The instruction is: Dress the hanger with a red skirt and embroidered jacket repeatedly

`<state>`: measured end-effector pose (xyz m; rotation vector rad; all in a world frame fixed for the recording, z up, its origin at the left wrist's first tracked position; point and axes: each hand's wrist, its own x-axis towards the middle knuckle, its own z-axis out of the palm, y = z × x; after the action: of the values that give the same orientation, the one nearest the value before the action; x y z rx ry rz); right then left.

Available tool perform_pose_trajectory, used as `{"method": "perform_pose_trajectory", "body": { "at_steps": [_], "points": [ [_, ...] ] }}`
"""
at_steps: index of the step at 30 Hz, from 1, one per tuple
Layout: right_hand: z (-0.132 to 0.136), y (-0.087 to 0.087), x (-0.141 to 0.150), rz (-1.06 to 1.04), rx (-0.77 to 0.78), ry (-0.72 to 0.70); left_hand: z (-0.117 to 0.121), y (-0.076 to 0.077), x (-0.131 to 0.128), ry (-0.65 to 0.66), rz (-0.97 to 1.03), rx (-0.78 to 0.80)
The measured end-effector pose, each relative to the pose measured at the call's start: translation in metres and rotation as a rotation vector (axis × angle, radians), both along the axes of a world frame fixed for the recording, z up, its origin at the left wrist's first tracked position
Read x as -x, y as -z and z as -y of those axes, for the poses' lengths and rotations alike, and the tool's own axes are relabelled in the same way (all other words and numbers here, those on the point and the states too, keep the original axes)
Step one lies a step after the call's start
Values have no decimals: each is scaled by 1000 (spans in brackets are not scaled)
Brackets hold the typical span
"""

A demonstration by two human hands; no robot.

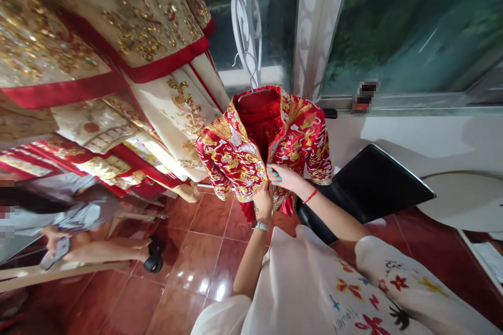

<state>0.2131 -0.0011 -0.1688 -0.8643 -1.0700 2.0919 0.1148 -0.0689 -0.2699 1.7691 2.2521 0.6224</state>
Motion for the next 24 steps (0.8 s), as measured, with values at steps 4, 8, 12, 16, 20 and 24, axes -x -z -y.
{"method": "perform_pose_trajectory", "body": {
  "at_steps": [4, 8, 12, 16, 20, 24],
  "points": [
    [-41, -68, 10, -149, 54, -12, -8, 2, -2, -43, 63, -14],
    [-51, -110, 23, -208, 33, 80, -15, 2, 2, -73, 149, -47],
    [-36, -118, 27, -240, -84, 122, -20, -1, 8, -90, 186, -38],
    [-27, -113, 4, -76, -398, 135, -14, -7, 22, 9, 290, 36],
    [-49, -98, -62, 307, -810, 637, -4, -38, 72, 28, 498, -240],
    [-97, -69, -121, 602, -1079, 1010, -26, -103, 144, -351, 478, -874]
  ]
}}
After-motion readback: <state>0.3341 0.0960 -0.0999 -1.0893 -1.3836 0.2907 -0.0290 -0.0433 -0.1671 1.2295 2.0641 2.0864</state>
